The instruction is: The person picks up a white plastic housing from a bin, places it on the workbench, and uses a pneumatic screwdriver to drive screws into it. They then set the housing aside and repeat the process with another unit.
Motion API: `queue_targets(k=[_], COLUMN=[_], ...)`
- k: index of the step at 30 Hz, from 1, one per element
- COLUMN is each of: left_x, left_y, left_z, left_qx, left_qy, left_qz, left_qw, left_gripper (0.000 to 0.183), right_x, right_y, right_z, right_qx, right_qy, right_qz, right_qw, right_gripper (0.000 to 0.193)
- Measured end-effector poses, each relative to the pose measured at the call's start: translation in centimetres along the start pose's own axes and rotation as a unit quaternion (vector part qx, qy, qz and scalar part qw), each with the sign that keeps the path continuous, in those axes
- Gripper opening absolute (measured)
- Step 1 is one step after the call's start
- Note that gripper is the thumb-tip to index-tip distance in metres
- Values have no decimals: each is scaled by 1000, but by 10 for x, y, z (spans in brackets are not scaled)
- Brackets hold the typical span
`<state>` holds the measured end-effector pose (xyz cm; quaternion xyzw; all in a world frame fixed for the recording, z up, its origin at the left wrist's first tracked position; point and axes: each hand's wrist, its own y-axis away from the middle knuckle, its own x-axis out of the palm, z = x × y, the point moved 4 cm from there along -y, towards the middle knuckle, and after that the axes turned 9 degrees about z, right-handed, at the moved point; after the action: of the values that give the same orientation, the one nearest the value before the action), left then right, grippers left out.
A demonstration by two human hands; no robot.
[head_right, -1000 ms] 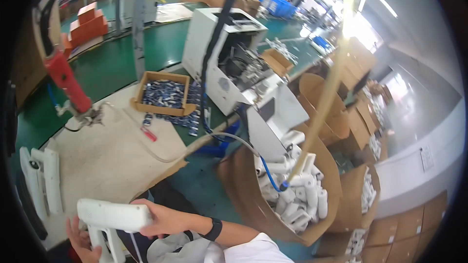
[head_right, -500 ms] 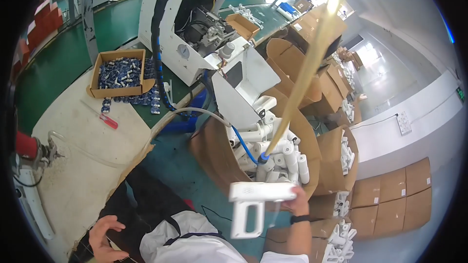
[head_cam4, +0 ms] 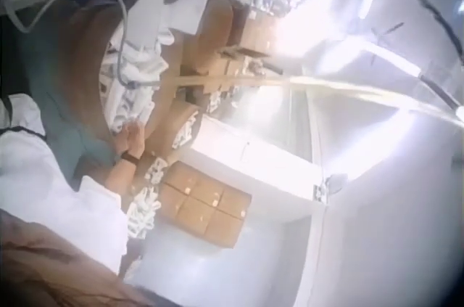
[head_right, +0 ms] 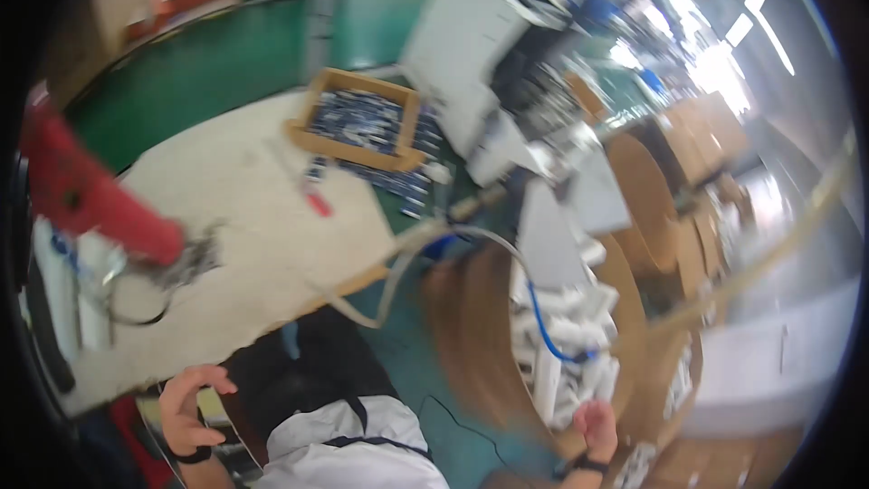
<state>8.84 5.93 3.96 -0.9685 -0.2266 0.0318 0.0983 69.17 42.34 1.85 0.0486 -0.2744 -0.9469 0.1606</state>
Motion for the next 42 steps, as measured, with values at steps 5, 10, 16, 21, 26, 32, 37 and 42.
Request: queue_targets(k=[5,10,16,21,26,32,37,42], left_x=[-17,-60,-130,-159,-176,-166,-135,-125], left_y=[-14,21,56,72,61,13,-25,-33], left_z=[-31,-68,-82,-26,0,-13,-3,12], left_qx=[20,14,-167,-324,-219,-95,-59,-85], left_qy=[-36,-211,-529,-562,-566,-412,-492,-427], left_qz=[-22,-156,-340,-316,-371,-394,-357,-361], left_qw=[999,965,759,692,703,816,792,825], left_gripper=[68,62,67,73,70,56,54,56], right_x=[251,438,579,680,704,677,647,622], right_y=[24,54,55,40,12,12,30,35], right_z=[93,143,171,198,206,199,208,215], right_qx=[-58,-230,-593,-559,-442,-428,-406,-423], right_qy=[97,288,159,28,2,-7,-28,-27], right_qz=[458,718,358,287,417,432,408,393], right_qw=[882,590,704,778,794,794,817,816], right_gripper=[58,63,73,77,52,30,34,34])
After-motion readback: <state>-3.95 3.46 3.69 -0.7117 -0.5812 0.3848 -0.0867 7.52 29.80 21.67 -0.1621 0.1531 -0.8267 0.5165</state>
